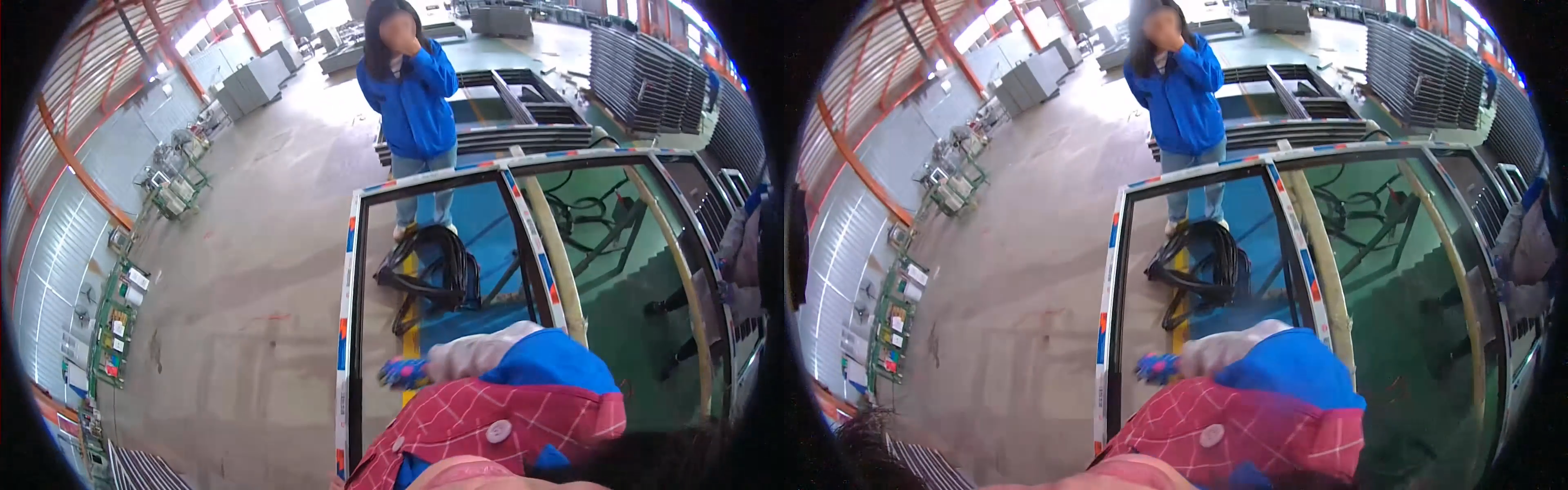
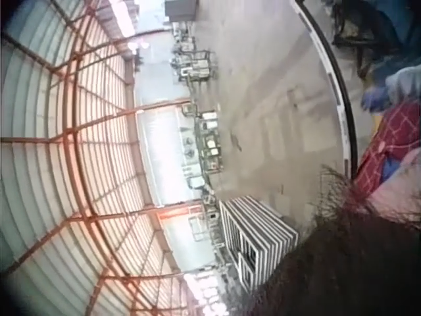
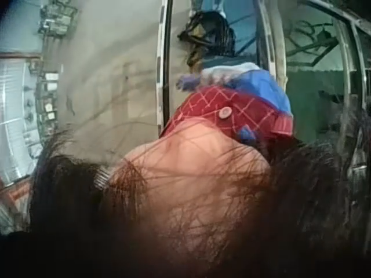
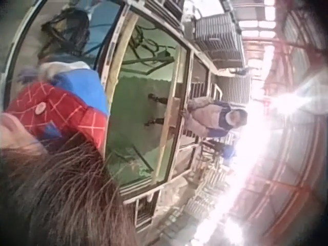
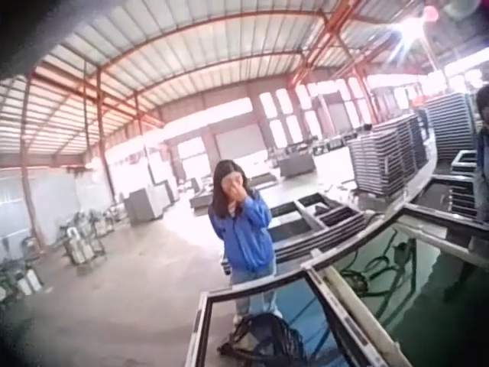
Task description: Installing a black rubber seal into the channel of a metal window frame using a hand tool and cutting to length.
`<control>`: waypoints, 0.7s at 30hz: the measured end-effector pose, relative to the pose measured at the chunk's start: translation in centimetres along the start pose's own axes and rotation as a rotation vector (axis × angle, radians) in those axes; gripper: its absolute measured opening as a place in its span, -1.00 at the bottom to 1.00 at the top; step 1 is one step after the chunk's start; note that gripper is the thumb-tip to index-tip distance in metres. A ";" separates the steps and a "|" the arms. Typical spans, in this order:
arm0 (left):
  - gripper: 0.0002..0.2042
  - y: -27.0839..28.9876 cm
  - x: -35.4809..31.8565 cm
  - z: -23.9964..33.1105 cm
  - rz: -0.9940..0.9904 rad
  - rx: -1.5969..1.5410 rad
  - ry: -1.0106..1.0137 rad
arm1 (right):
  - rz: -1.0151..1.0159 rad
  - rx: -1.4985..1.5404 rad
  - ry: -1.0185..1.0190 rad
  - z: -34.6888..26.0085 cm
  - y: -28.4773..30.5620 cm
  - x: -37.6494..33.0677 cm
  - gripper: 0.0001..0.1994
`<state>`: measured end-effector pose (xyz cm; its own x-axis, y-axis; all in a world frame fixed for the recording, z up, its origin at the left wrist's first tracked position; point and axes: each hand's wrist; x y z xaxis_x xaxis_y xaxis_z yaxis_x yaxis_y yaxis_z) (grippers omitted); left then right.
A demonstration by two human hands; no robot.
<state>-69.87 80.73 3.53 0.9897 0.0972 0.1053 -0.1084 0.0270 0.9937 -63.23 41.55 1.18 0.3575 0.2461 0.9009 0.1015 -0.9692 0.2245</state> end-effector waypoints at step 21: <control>-0.45 6.1 -7.5 -1.2 0.316 -0.077 0.005 | -0.754 -0.318 -0.073 -1.0 -26.1 7.4 -0.70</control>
<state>-78.10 81.31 8.77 0.9054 0.1180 0.4078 -0.4172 0.0698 0.9061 -64.12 68.64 2.37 0.3593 0.8221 0.4416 0.0747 -0.4971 0.8645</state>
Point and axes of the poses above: each hand's wrist, its own x-axis towards the middle knuckle, its own y-axis out of the back of the hand, z = x × y, and after that the axes turned 5 degrees about z, right-handed
